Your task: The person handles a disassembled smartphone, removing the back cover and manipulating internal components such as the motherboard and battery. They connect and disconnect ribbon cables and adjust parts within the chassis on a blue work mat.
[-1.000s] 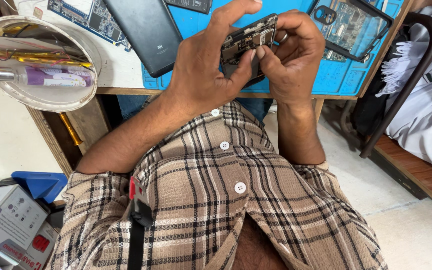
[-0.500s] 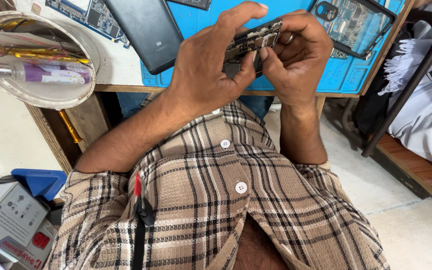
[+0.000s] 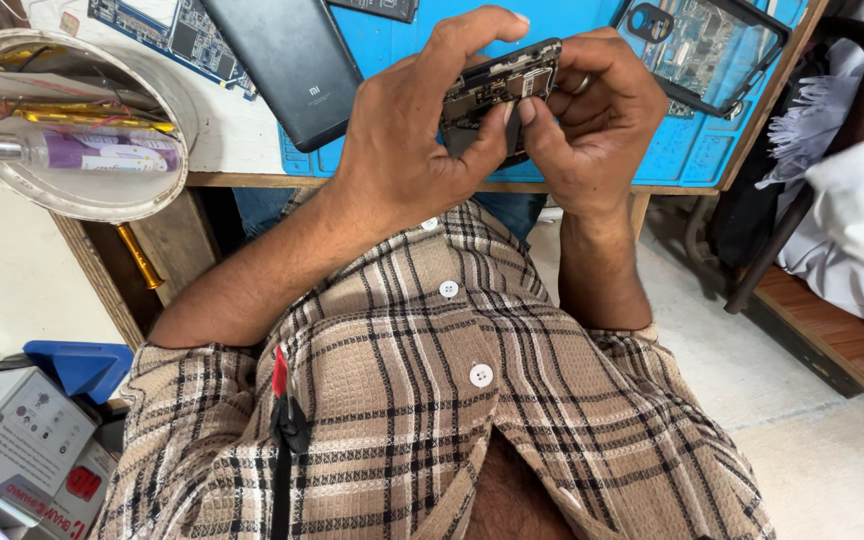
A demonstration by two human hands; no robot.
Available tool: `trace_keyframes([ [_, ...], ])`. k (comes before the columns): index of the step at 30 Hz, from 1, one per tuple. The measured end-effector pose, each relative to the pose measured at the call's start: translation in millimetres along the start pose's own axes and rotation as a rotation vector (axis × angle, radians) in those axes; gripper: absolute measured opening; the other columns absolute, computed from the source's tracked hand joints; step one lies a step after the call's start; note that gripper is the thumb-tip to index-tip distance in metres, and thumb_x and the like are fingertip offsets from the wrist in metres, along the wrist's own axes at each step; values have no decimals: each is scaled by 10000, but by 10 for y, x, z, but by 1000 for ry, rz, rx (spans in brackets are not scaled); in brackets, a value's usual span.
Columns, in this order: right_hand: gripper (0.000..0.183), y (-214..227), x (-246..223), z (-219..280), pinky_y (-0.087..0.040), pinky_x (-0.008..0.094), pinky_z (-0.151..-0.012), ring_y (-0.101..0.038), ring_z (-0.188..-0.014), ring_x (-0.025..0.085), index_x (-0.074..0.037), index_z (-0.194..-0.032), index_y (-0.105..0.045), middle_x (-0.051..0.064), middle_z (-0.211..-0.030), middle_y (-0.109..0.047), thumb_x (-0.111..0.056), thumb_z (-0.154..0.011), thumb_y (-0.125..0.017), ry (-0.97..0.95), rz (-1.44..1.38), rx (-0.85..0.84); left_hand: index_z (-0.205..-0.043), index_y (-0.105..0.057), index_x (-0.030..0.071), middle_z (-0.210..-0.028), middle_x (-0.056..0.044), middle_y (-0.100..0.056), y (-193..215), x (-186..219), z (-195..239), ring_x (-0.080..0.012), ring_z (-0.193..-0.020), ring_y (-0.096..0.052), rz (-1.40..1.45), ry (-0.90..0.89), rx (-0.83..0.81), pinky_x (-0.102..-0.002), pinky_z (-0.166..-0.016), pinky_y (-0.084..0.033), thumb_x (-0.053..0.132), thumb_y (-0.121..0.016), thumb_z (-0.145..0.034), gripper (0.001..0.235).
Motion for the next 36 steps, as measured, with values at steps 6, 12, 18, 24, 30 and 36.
trace_keyframes([
  [6, 282, -23, 1, 3, -641, 267, -925, -683, -1007, 125, 71, -1272, -572, 86, -1126, -601, 105, -1022, -697, -22, 8, 17, -1328, -520, 106, -1106, -65, -706, 16, -8, -38, -195, -958, -773, -37, 7, 24, -293, -810, -635, 63, -756, -1042, 373],
  [12, 308, 143, 228, 193, -560, 248, -809, -582, -900, 86, 40, -1201, -609, 62, -1079, -590, 104, -932, -744, -168, 206, 124, -1271, -596, 57, -1123, -104, -727, 17, -98, -5, -241, -975, -784, 12, 117, 53, -322, -846, -635, 80, -769, -1012, 313],
  [18, 274, 57, 98, -26, -617, 270, -830, -687, -988, 124, 40, -1146, -645, 84, -1080, -692, 81, -895, -746, -206, 135, 204, -1202, -699, 73, -883, -92, -778, 96, -48, -236, -231, -557, -640, -21, 476, 32, -343, -548, -513, 171, -780, -837, 387],
  [24, 323, 69, 258, -83, -605, 252, -798, -693, -941, 111, 51, -1189, -623, 80, -1048, -706, 69, -883, -724, -158, -50, 205, -1163, -675, 32, -918, -127, -766, 130, 136, -343, -177, -784, -756, -4, 189, 117, -312, -693, -584, 124, -764, -839, 348],
  [30, 337, 47, 187, -148, -585, 240, -802, -672, -943, 103, 58, -1212, -619, 81, -1042, -691, 77, -892, -722, -122, -64, 209, -1204, -648, 33, -958, -109, -757, 56, 231, -404, -166, -821, -737, 2, 159, 73, -299, -714, -583, 99, -745, -876, 348],
  [36, 336, -4, 132, -165, -602, 249, -783, -679, -920, 99, 52, -1220, -575, 79, -1023, -684, 92, -900, -669, -93, -100, 209, -1295, -617, 73, -911, -60, -774, -38, 140, -405, -98, -737, -707, -70, 297, 13, -252, -624, -543, 110, -758, -854, 465],
])
Point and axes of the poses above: each hand's wrist, its own z-axis away from the middle knuckle, its own y-axis out of the back of the hand, x = y × z, the point moved 10 cm from there along -z, towards the middle knuckle
